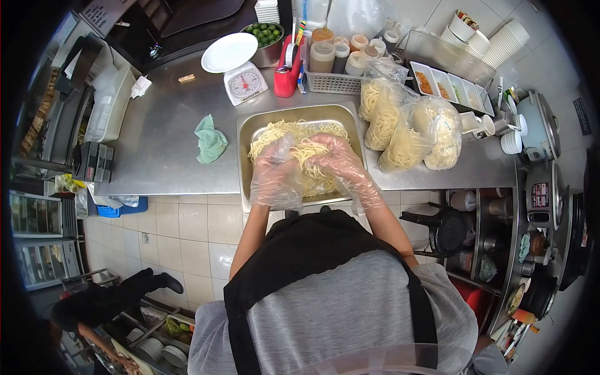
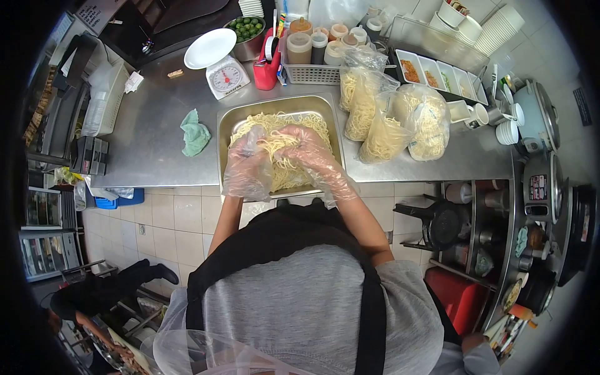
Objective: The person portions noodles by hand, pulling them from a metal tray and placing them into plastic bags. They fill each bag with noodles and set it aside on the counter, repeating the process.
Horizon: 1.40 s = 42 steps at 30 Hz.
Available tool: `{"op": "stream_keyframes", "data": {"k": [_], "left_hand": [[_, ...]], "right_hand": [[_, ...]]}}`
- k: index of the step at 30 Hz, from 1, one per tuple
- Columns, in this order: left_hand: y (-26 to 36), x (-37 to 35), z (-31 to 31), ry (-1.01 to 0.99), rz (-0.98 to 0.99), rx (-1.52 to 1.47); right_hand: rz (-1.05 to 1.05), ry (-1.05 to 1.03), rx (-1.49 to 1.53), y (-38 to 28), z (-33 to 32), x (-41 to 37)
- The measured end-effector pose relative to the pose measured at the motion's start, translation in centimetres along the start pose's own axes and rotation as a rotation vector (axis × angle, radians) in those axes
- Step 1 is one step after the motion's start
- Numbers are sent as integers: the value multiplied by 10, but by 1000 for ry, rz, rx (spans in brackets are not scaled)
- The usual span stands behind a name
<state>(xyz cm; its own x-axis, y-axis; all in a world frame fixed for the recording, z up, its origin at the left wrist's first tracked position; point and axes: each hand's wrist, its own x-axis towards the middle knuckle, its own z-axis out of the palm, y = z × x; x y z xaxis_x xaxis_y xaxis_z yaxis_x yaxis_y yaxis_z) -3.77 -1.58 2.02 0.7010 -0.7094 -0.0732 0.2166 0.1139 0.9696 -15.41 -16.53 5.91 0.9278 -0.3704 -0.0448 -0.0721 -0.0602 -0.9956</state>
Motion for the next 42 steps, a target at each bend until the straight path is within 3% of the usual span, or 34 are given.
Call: {"op": "stream_keyframes", "data": {"k": [3,6,9,12,15,18,21,24,30,31,33,36,39,42], "left_hand": [[4,1,6,1,41,7],[-2,-1,6,73,58,154],[-2,-2,1,49,228,657],[12,-2,2,-8,-56,504],[13,4,4,78,-117,100],[6,10,-6,81,33,-122],[-6,13,-17,38,160,-52],[-16,14,-10,82,125,146],[-12,7,6,36,186,462],[-11,6,7,23,191,438],[-9,4,7,4,202,391],[-11,3,-1,48,-84,-50],[-12,3,-4,177,-77,-97],[-9,0,2,106,-15,-102]], "right_hand": [[44,26,334,11,0,3],[-81,22,145,5,-1,2],[-81,-73,58,6,-6,8],[-241,23,-455,29,-2,22],[-13,26,133,29,7,14],[91,-118,256,12,-9,3],[61,-54,306,28,-16,5],[140,24,345,10,-13,2],[-217,-20,-288,14,-2,12],[-164,-30,-173,16,-1,13],[-89,29,-254,12,-5,16],[-98,53,-131,13,0,17],[-134,-13,-83,12,3,16],[-52,-7,-28,0,9,14]]}}
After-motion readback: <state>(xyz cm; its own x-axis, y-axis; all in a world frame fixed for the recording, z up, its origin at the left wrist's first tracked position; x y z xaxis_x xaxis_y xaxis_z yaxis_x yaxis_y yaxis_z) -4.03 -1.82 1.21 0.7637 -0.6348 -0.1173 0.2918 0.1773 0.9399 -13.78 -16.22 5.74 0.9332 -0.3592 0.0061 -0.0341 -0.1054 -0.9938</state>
